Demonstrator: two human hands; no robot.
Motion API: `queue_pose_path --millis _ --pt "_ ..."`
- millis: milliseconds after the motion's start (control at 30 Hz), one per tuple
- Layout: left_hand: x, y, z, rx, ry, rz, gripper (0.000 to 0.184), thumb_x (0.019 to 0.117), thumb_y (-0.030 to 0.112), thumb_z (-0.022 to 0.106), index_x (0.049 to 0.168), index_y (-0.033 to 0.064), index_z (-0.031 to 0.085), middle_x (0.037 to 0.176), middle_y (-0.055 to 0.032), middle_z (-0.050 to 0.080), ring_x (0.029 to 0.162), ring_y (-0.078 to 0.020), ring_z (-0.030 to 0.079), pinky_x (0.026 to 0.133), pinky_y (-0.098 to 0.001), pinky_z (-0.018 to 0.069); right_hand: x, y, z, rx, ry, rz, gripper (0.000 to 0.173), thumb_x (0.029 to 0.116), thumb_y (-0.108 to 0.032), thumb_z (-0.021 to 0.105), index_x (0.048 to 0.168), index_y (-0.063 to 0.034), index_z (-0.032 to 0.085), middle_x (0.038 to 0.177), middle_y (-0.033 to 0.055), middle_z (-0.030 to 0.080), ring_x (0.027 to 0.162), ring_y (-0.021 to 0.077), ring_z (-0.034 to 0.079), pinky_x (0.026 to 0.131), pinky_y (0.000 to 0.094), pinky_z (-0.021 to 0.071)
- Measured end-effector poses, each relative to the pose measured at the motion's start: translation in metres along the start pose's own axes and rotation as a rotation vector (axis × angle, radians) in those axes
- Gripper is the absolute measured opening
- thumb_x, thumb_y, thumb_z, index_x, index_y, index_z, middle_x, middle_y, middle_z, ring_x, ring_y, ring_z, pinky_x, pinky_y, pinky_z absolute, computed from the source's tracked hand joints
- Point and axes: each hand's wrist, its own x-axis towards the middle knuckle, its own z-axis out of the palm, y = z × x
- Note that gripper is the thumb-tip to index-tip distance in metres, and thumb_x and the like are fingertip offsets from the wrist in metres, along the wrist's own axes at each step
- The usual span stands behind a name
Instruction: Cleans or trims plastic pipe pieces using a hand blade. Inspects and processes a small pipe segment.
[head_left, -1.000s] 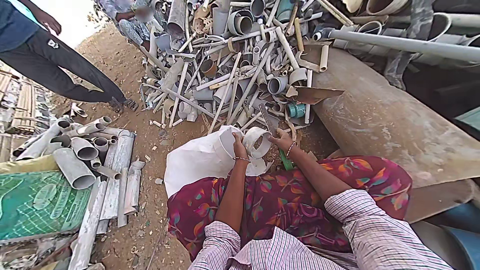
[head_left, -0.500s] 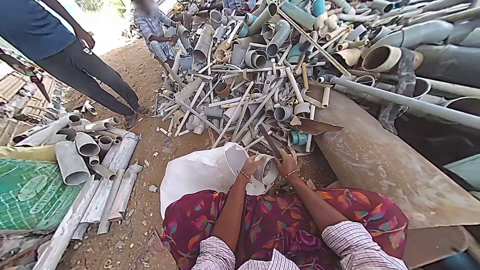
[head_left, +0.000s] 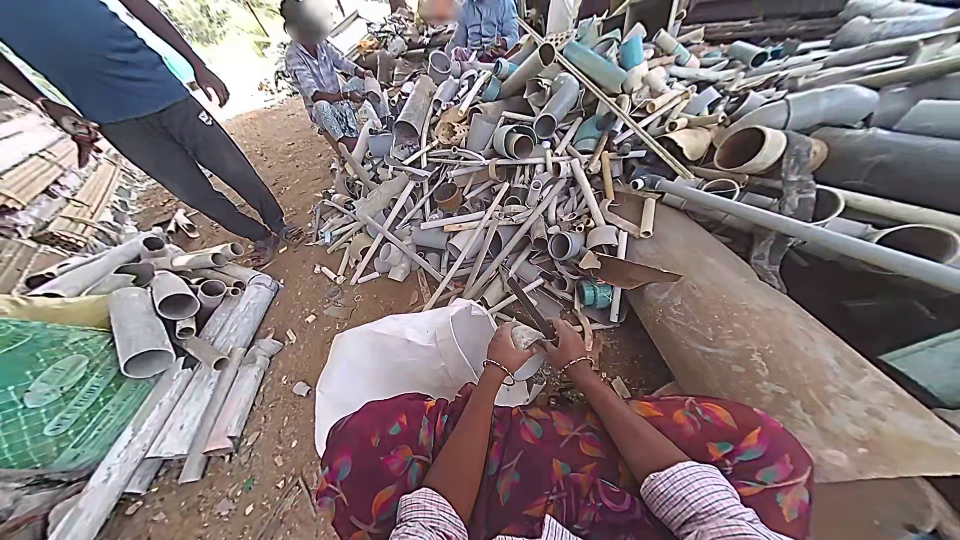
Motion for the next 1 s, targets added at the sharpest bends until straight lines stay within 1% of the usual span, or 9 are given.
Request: queue_pose_path --millis 167,267,400,533,633,733,833,933,1000 --pt "-0.002 0.001 0.002 -0.162 0.138 0.057 0.073 0.0849 0.013 0.082 0.145 -0.0079 0.046 0.143 -0.0288 0.053 0.134 -0.0353 0.053 0.115 -0.0435 0.0397 0.013 0.017 0.002 0.41 -0.014 0.287 0.051 0.096 -0.013 0.073 0.139 0.0042 0.052 0.124 0.026 0.062 0.103 0.0309 0.064 0.093 0.0458 0.0508" --pt "-0.002 0.001 0.007 -0.245 0.087 0.119 0.079 0.0825 0.015 0.084 0.145 -0.0091 0.044 0.14 -0.0302 0.054 0.13 -0.0349 0.056 0.113 -0.0427 0.0424 0.012 0.021 0.001 0.467 0.042 0.374 0.048 0.0984 -0.015 0.07 0.139 0.0028 0.052 0.123 0.0237 0.06 0.094 0.0268 0.061 0.084 0.0426 0.0509" --pt "-0.001 0.001 0.009 -0.427 -0.087 0.082 0.054 0.0957 0.014 0.072 0.138 -0.0111 0.05 0.128 -0.0277 0.062 0.114 -0.0261 0.064 0.102 -0.038 0.0491 0.011 0.023 -0.001 0.29 0.157 0.306 0.042 0.0976 -0.011 0.069 0.134 0.0061 0.057 0.127 0.0289 0.062 0.118 0.0388 0.061 0.104 0.0545 0.0438" --pt "-0.007 0.007 0.009 -0.631 -0.199 -0.14 0.032 0.1082 0.02 0.052 0.124 -0.0078 0.057 0.104 -0.0147 0.064 0.086 -0.0147 0.062 0.083 -0.0333 0.0529 -0.004 0.005 -0.004 0.102 0.201 0.11 0.039 0.0974 -0.012 0.067 0.131 0.0064 0.061 0.12 0.0292 0.066 0.114 0.0425 0.063 0.102 0.0571 0.0442" --pt "-0.009 0.004 0.008 -0.761 -0.147 -0.179 0.024 0.1068 0.011 0.053 0.12 -0.0083 0.058 0.094 -0.0118 0.066 0.077 -0.0134 0.064 0.077 -0.031 0.0557 -0.005 0.001 -0.001 0.056 0.164 -0.002 0.033 0.0965 -0.005 0.064 0.126 0.0094 0.063 0.117 0.0298 0.067 0.111 0.0427 0.065 0.101 0.0561 0.0461" --pt "-0.005 -0.003 0.007 -0.721 -0.089 -0.161 0.025 0.1035 0.004 0.057 0.124 -0.0104 0.057 0.104 -0.0181 0.067 0.085 -0.0174 0.067 0.082 -0.0336 0.0568 0.001 0.0 -0.003 0.046 0.033 0.116 0.039 0.0988 -0.013 0.066 0.131 0.0075 0.06 0.126 0.0293 0.063 0.119 0.0415 0.061 0.105 0.0544 0.0435" --pt "-0.005 -0.005 0.007 -0.744 -0.06 -0.21 0.034 0.1002 0.002 0.058 0.132 -0.0094 0.053 0.115 -0.0221 0.064 0.095 -0.0217 0.065 0.088 -0.0368 0.0543 0.004 0.005 -0.004 0.136 -0.027 0.156 0.042 0.1042 -0.026 0.061 0.133 0.0045 0.059 0.12 0.028 0.066 0.112 0.0399 0.064 0.102 0.055 0.0448" --pt "-0.008 -0.001 0.006 -0.819 -0.038 -0.226 0.038 0.1001 0.007 0.063 0.133 -0.0076 0.051 0.1 -0.0171 0.065 0.079 -0.0199 0.067 0.076 -0.0349 0.0586 -0.004 0.005 -0.001 0.168 0.06 -0.05 0.039 0.11 -0.023 0.044 0.128 0.0069 0.062 0.105 0.0258 0.069 0.098 0.0376 0.067 0.094 0.054 0.0484" --pt "-0.008 -0.001 0.007 -0.821 -0.075 -0.193 0.036 0.0994 0.004 0.064 0.13 -0.0077 0.05 0.09 -0.0132 0.065 0.068 -0.0173 0.067 0.067 -0.0322 0.0599 -0.014 -0.007 -0.009 0.041 0.046 -0.158 0.039 0.1099 -0.016 0.04 0.133 0.0056 0.062 0.113 0.0279 0.07 0.107 0.0427 0.067 0.099 0.0583 0.0468"
